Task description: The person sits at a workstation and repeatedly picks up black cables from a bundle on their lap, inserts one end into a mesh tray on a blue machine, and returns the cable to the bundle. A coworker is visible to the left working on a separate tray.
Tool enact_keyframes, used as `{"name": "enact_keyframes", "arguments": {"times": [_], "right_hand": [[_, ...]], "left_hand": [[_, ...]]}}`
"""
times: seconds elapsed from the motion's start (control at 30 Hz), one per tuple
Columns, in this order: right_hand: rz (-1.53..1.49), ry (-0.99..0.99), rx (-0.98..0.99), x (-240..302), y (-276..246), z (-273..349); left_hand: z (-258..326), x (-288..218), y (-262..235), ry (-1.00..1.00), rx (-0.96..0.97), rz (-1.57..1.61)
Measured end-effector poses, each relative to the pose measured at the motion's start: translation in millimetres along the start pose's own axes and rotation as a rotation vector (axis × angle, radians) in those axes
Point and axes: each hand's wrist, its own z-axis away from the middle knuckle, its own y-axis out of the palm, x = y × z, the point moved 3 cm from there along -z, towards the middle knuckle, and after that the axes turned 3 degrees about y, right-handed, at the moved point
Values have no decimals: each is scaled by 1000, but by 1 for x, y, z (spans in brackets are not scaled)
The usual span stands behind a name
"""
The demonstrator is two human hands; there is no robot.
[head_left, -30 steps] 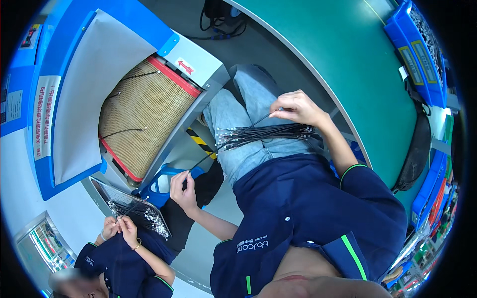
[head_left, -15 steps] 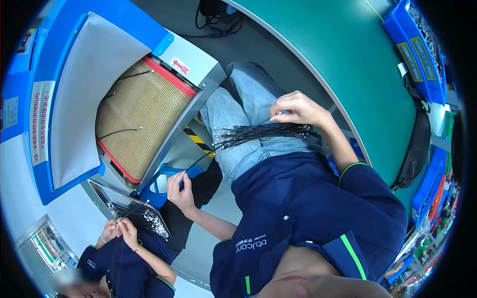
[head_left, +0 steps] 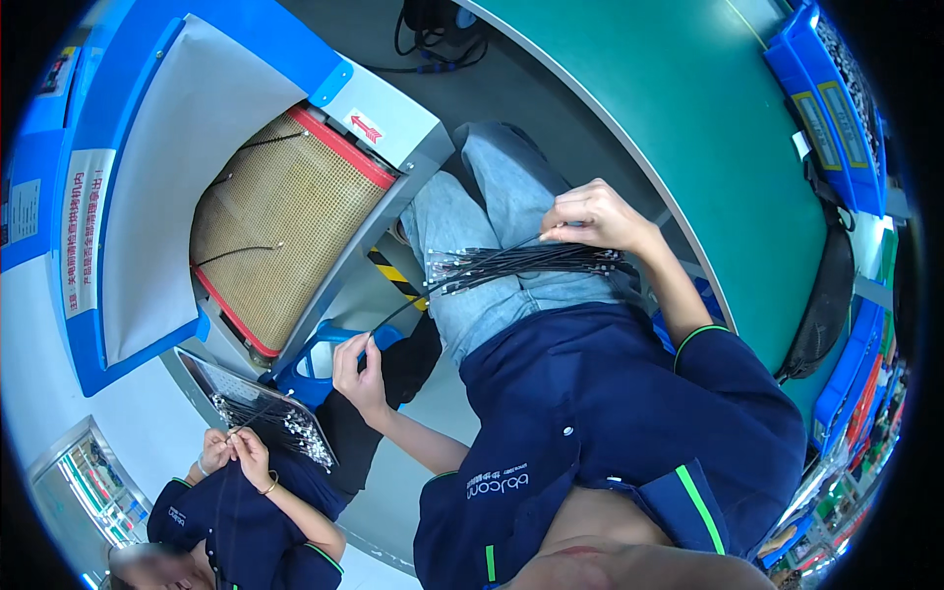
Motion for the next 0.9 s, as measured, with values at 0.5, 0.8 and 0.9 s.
{"name": "enact_keyframes", "arguments": {"times": [0.5, 0.8, 0.9], "right_hand": [[118, -83, -287, -1, 58, -77], [119, -50, -406, -15, 123, -157], [178, -21, -408, -18, 133, -169]], "left_hand": [[-111, 90, -13, -19, 11, -127], [-207, 187, -12, -49, 114, -146], [-218, 210, -4, -68, 158, -150]]}}
